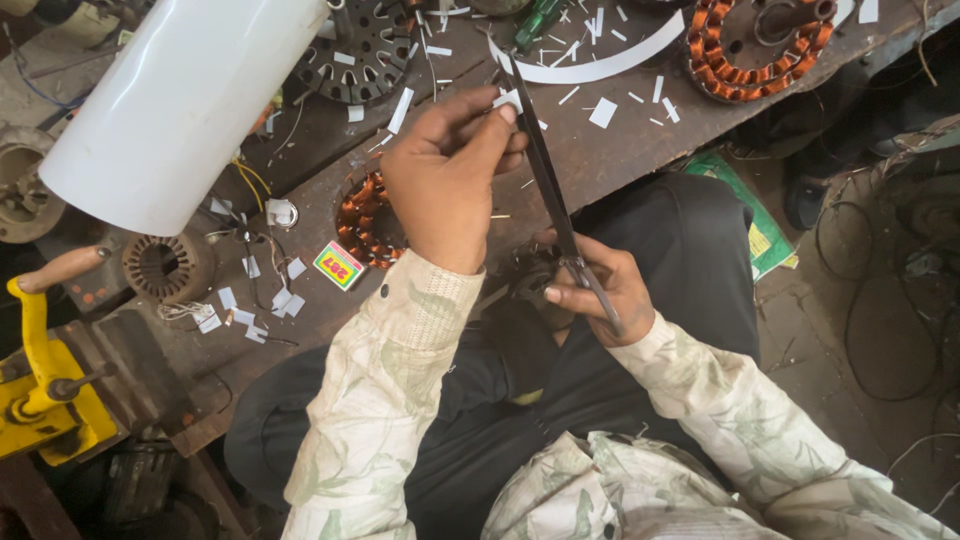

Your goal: The person assembles a motor rotor by inserting small white insulating strips into the slots of a copper-wound rotor. They cut the strips from a roll using shears and place them between the copper windings.

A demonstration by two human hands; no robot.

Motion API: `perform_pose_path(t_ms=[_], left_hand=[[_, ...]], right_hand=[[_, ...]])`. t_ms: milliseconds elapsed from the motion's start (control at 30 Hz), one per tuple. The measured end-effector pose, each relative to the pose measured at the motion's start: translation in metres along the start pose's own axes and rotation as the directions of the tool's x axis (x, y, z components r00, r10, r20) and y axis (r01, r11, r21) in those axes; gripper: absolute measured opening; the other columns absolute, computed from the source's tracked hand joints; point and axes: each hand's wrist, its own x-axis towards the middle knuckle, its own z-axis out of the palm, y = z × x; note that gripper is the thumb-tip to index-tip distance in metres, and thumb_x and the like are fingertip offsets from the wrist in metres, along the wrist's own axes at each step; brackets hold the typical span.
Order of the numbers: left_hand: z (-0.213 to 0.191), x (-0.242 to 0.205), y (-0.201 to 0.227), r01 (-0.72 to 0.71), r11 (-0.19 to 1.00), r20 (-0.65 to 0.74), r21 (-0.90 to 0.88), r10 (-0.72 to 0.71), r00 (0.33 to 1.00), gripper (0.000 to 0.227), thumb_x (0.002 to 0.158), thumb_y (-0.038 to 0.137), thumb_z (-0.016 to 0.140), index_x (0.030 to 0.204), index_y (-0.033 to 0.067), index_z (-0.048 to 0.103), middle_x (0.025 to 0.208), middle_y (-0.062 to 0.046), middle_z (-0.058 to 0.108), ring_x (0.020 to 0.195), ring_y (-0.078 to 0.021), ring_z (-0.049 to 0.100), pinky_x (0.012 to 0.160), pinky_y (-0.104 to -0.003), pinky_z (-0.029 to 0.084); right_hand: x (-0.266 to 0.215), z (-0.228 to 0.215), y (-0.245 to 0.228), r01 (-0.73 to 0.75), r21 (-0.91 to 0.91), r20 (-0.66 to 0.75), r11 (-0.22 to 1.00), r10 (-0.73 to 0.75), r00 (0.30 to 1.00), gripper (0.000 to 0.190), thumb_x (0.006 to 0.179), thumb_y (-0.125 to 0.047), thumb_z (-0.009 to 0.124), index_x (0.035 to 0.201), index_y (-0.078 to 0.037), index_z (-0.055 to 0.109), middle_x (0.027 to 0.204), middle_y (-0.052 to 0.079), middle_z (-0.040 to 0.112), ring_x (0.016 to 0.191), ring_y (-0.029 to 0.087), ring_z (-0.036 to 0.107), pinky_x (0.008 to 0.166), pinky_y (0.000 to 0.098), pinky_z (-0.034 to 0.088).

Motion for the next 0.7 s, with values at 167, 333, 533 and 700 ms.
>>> perform_pose_path(t_ms=[167,333,533,700], left_hand=[[0.000,0.000,0.002,0.017,1.000,0.007,0.004,-0.017,1.000,0.020,0.093,0.000,0.072,0.111,-0.0077,0.072,0.090,-0.011,0.076,0.074,-0.0136,0.074,0.065,-0.025,0.063],[-0.001,0.000,0.001,0.025,1.000,0.014,-0.005,-0.025,1.000,0.020,0.093,0.000,0.072,0.111,-0.0079,0.072,0.090,-0.011,0.076,0.074,-0.0135,0.074,0.065,-0.025,0.063],[-0.002,-0.002,0.004,-0.021,0.997,0.038,-0.075,0.024,0.999,0.021,0.095,-0.002,0.071,0.115,-0.0077,0.069,0.096,-0.012,0.075,0.079,-0.0151,0.074,0.070,-0.027,0.063],[-0.035,-0.017,0.049,-0.191,0.973,0.095,-0.130,0.204,0.974,0.029,0.101,-0.003,0.070,0.129,0.0005,0.061,0.100,-0.009,0.073,0.081,-0.0156,0.071,0.070,-0.028,0.058]], right_hand=[[-0.002,0.001,-0.002,-0.033,-0.041,-0.024,0.999,0.032,0.999,0.058,0.082,0.005,0.075,0.138,0.009,0.059,0.072,-0.007,0.046,0.067,0.004,0.042,0.063,0.0231,0.033],[-0.002,-0.001,0.003,-0.039,-0.004,-0.028,0.999,0.039,0.999,0.055,0.083,0.007,0.074,0.136,0.009,0.061,0.069,-0.008,0.045,0.062,0.004,0.039,0.060,0.0233,0.032],[-0.001,-0.001,0.005,-0.036,0.005,-0.084,0.999,0.037,0.996,0.053,0.083,0.004,0.075,0.134,0.007,0.061,0.071,-0.005,0.052,0.059,0.004,0.044,0.055,0.0230,0.033],[0.015,-0.001,-0.009,0.008,-0.096,-0.360,0.995,-0.042,0.932,0.052,0.090,-0.003,0.075,0.136,0.006,0.054,0.077,0.001,0.058,0.057,0.006,0.049,0.046,0.0230,0.035]])
